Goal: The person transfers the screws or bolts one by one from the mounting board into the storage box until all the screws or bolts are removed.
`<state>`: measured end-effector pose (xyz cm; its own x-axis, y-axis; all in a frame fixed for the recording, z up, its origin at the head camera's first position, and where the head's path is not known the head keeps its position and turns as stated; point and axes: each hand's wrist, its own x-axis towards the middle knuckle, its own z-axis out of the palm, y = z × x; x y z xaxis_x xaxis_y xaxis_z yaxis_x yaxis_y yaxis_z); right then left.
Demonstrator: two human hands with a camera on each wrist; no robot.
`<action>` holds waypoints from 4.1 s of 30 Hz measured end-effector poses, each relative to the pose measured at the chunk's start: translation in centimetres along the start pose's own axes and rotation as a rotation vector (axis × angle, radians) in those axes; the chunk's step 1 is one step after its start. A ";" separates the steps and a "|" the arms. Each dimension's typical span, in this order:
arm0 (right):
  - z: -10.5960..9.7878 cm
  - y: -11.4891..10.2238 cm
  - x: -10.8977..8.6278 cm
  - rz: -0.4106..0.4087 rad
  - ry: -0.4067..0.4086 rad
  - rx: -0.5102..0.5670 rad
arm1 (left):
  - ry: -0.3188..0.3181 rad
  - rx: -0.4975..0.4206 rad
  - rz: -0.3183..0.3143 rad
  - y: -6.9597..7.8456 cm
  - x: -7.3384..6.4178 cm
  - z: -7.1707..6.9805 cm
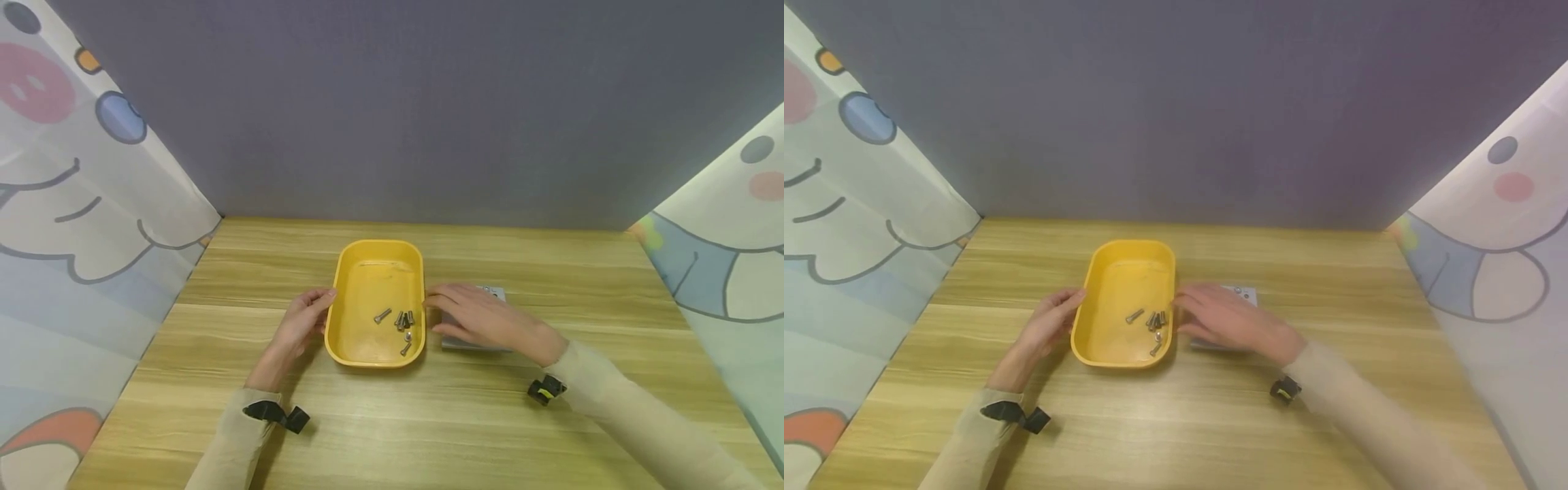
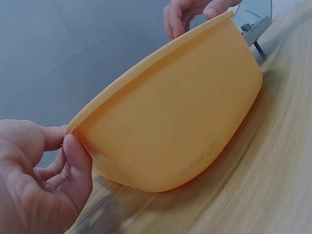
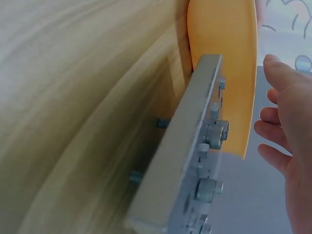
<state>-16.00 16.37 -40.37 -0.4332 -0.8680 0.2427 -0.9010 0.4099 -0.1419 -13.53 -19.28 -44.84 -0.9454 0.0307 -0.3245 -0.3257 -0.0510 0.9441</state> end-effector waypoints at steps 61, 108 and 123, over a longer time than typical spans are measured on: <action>3.1 0.8 -7.0 0.167 0.176 0.037 | 0.005 0.004 0.001 -0.1 0.1 0.0; 2.9 0.6 -8.2 0.196 0.207 0.101 | 0.013 0.004 -0.005 -0.1 0.1 0.1; 2.0 0.4 -7.9 0.199 0.197 0.093 | 0.022 -0.024 -0.011 0.0 0.2 0.1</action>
<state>-12.92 22.81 -44.28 -0.6055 -0.6982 0.3819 -0.7959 0.5313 -0.2905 -13.69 -19.14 -44.89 -0.9416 0.0093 -0.3365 -0.3362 -0.0746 0.9388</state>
